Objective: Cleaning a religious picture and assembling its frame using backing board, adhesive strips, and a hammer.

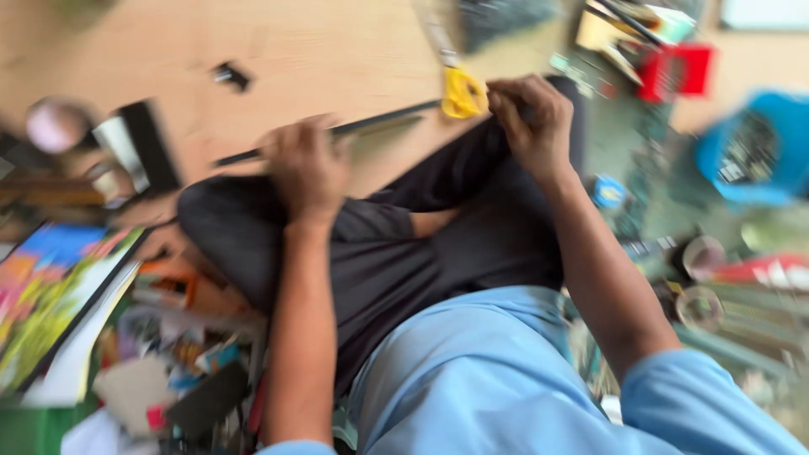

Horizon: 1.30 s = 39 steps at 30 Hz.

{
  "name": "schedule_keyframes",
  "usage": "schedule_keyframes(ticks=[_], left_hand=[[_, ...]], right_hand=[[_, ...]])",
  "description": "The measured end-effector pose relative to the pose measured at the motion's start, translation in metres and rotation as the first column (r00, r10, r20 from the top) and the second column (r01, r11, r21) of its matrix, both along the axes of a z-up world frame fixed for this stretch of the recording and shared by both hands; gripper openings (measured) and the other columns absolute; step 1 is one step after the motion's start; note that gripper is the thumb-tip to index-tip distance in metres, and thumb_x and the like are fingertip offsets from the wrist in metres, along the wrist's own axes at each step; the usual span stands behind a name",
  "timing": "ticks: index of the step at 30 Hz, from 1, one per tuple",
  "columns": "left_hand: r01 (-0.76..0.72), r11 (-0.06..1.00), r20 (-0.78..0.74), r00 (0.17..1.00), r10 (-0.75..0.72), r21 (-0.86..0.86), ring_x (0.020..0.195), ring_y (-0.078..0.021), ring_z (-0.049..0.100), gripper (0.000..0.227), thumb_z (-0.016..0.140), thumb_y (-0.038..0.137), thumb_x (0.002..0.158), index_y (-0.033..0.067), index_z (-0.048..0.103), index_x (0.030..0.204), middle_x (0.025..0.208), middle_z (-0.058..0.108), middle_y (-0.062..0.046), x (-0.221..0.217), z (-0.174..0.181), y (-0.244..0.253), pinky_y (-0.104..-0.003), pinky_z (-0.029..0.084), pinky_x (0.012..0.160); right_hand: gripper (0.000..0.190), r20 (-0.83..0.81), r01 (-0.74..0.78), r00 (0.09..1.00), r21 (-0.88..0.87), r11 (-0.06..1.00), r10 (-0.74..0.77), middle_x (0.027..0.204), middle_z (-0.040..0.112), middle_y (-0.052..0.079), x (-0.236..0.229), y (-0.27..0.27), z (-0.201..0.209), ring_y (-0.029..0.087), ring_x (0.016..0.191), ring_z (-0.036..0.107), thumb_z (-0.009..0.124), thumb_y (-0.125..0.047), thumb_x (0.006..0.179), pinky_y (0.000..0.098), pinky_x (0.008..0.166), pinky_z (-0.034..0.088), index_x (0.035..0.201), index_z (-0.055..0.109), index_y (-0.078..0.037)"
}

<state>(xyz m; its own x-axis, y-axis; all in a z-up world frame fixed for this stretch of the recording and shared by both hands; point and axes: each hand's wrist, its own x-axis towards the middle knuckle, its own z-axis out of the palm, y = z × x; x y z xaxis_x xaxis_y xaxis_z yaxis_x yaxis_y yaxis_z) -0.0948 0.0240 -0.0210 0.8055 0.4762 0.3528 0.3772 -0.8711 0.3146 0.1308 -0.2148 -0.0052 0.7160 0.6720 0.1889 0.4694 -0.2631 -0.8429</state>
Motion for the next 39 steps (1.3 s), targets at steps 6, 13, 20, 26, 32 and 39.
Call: schedule_keyframes(ticks=[6,13,20,26,32,39], left_hand=[[0.058,0.998,0.004,0.998,-0.058,0.001,0.105,-0.0234,0.06,0.026,0.073,0.035,0.106,0.0129,0.064,0.114,0.113,0.071,0.0,0.004,0.007,0.003,-0.043,0.036,0.102],[0.025,1.0,0.008,1.0,-0.025,0.012,0.098,-0.0224,0.058,0.031,0.066,0.042,0.111,0.0114,0.067,0.107,0.106,0.072,0.001,0.01,0.013,0.003,-0.041,0.035,0.101],[0.016,1.0,-0.015,1.0,-0.016,0.003,0.099,-0.0228,0.058,0.027,0.074,0.036,0.104,0.0107,0.068,0.108,0.104,0.071,0.0,0.008,0.012,0.005,-0.041,0.035,0.101],[0.052,0.998,-0.035,0.998,-0.052,-0.02,0.102,-0.0257,0.058,0.022,0.083,0.021,0.096,0.0121,0.067,0.11,0.107,0.071,-0.002,0.008,0.011,0.005,-0.042,0.034,0.102],[0.048,0.999,-0.037,0.998,-0.048,0.007,0.104,-0.0282,0.057,0.022,0.082,0.021,0.099,0.0109,0.068,0.111,0.105,0.069,-0.005,0.006,0.002,0.009,-0.044,0.034,0.103],[0.034,0.998,-0.044,0.999,-0.031,0.048,0.099,-0.027,0.056,0.032,0.066,0.041,0.11,0.0094,0.068,0.108,0.1,0.068,-0.004,0.004,-0.005,0.012,-0.044,0.034,0.105]], right_hand=[[0.009,-0.231,0.334,0.925,0.12,0.935,-0.301,0.098,0.074,0.004,0.072,-0.109,-0.06,0.01,0.087,0.07,0.067,-0.004,0.109,0.025,0.078,0.057,0.115,0.073,0.0],[0.009,0.117,0.544,0.838,-0.099,0.833,-0.533,0.096,0.078,0.004,0.171,-0.225,-0.123,0.012,0.082,0.073,0.075,-0.007,0.107,0.0282,0.074,0.058,0.113,0.079,-0.001],[0.065,0.563,0.619,0.747,-0.396,0.678,-0.354,0.118,0.065,0.013,0.194,-0.203,-0.143,0.033,0.111,0.065,0.087,-0.033,0.087,0.0484,0.093,0.052,0.139,0.056,-0.006],[0.111,0.468,0.622,0.783,-0.549,0.559,-0.411,0.134,0.046,0.026,0.17,-0.226,-0.159,0.046,0.12,0.05,0.096,-0.035,0.075,0.0536,0.097,0.046,0.156,0.028,-0.002],[0.098,0.519,0.602,0.779,-0.459,0.653,-0.353,0.13,0.05,0.023,0.127,-0.249,-0.131,0.043,0.123,0.054,0.089,-0.026,0.082,0.0514,0.106,0.048,0.157,0.031,-0.003],[0.072,0.614,0.608,0.727,-0.364,0.706,-0.309,0.125,0.054,0.024,0.201,-0.298,-0.128,0.043,0.121,0.055,0.08,-0.019,0.078,0.0506,0.104,0.047,0.14,0.048,0.0]])
